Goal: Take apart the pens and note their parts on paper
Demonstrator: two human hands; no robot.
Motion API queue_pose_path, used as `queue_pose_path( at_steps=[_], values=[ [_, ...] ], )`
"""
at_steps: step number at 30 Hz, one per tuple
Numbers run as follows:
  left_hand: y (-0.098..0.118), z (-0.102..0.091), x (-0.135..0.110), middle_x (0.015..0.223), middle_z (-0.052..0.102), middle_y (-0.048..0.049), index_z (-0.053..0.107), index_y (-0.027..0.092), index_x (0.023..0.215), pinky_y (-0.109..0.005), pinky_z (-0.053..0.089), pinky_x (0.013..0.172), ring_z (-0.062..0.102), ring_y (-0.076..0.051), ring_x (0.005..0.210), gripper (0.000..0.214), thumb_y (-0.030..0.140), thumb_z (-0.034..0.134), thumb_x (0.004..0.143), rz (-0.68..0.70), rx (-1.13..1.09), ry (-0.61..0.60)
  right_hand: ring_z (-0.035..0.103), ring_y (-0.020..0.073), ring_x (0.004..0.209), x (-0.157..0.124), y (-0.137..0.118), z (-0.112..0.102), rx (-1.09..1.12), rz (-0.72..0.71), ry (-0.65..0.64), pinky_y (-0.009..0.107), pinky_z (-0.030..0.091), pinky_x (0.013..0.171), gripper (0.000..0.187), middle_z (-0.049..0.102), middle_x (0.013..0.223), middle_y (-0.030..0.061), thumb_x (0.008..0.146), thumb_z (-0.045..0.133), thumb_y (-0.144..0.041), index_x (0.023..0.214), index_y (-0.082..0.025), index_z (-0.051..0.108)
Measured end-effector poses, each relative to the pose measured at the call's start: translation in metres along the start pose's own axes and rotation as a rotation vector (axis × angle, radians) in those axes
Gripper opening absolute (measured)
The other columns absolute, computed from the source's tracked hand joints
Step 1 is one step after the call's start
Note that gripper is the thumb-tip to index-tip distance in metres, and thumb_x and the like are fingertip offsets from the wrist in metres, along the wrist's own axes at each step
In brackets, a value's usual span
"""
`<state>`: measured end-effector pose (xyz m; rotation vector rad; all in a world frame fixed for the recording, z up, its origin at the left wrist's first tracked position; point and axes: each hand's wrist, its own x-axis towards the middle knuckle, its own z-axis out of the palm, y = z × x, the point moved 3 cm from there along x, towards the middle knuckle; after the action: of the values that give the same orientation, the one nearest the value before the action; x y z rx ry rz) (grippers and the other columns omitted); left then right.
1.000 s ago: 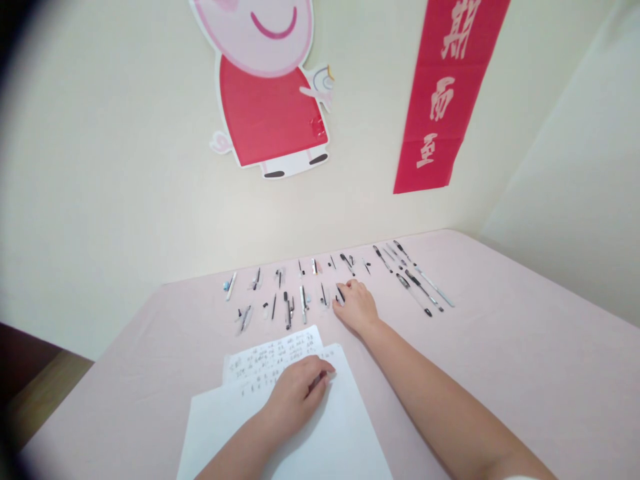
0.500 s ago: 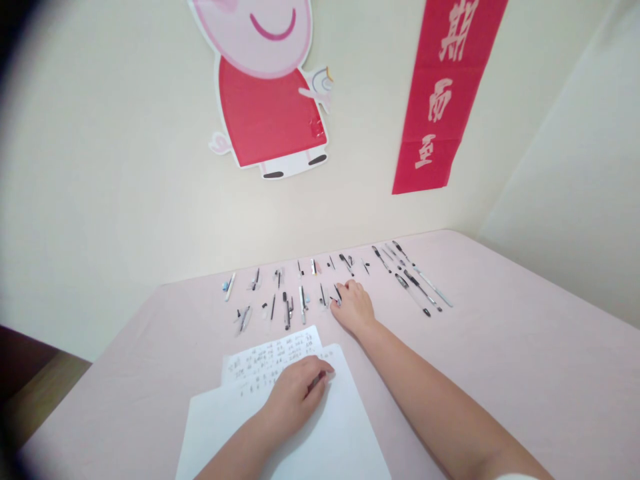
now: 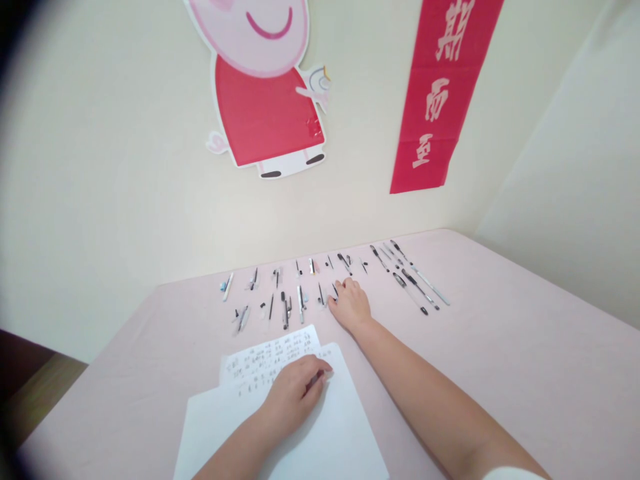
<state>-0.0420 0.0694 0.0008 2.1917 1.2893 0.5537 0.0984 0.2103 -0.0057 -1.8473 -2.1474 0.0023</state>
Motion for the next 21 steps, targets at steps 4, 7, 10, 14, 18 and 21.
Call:
queue_pose_path(
  at_steps=[4,7,10,14,18,21],
  values=[
    [0.001,-0.001,0.0,0.092,0.064,-0.0042,0.06,0.021,0.098,-0.031,0.042,0.075,0.057,-0.019,0.083,0.025,0.017,0.04,0.083,0.001,0.006,0.001,0.044,0.024,0.098,0.0,0.0,-0.001,-0.004,-0.001,0.012,0.032,0.035,0.083,0.043,0.051,0.106,0.0125,0.085,0.041,-0.037,0.121,-0.015,0.051],
    [0.001,-0.001,0.0,0.091,0.064,-0.004,0.059,0.022,0.098,-0.031,0.042,0.074,0.058,-0.018,0.082,0.025,0.017,0.041,0.082,-0.001,0.008,-0.003,0.045,0.0239,0.099,0.0,0.001,-0.001,-0.001,0.011,0.004,0.032,0.035,0.083,0.043,0.051,0.107,0.0125,0.086,0.042,-0.036,0.122,-0.016,0.051],
    [0.001,-0.001,0.001,0.091,0.064,-0.0038,0.059,0.022,0.098,-0.031,0.042,0.074,0.058,-0.018,0.082,0.025,0.016,0.041,0.082,-0.003,0.01,-0.004,0.045,0.0236,0.1,0.0,0.001,-0.001,0.013,0.018,0.0,0.031,0.035,0.084,0.042,0.051,0.108,0.0127,0.087,0.04,-0.036,0.123,-0.016,0.05],
    [0.0,-0.001,0.001,0.091,0.064,-0.0037,0.06,0.022,0.097,-0.031,0.042,0.075,0.058,-0.018,0.083,0.025,0.016,0.041,0.082,-0.005,0.008,-0.002,0.046,0.0232,0.1,0.0,0.004,0.001,0.043,0.006,0.027,0.03,0.034,0.086,0.043,0.051,0.106,0.0122,0.085,0.043,-0.038,0.12,-0.015,0.052],
    [0.0,0.0,0.0,0.092,0.064,-0.0036,0.06,0.022,0.097,-0.031,0.043,0.075,0.058,-0.018,0.083,0.025,0.016,0.041,0.082,0.003,-0.005,0.006,0.047,0.022,0.101,0.001,0.011,0.003,0.098,-0.024,0.048,0.027,0.033,0.09,0.051,0.052,0.106,0.0116,0.078,0.052,-0.041,0.12,-0.012,0.051],
    [-0.001,0.0,0.0,0.092,0.064,-0.0036,0.06,0.022,0.097,-0.031,0.043,0.076,0.058,-0.018,0.084,0.025,0.016,0.042,0.082,0.006,-0.008,0.012,0.047,0.0207,0.101,0.002,0.016,0.004,0.139,-0.038,0.027,0.026,0.032,0.091,0.054,0.051,0.108,0.0104,0.077,0.054,-0.042,0.122,-0.012,0.05]
  ],
)
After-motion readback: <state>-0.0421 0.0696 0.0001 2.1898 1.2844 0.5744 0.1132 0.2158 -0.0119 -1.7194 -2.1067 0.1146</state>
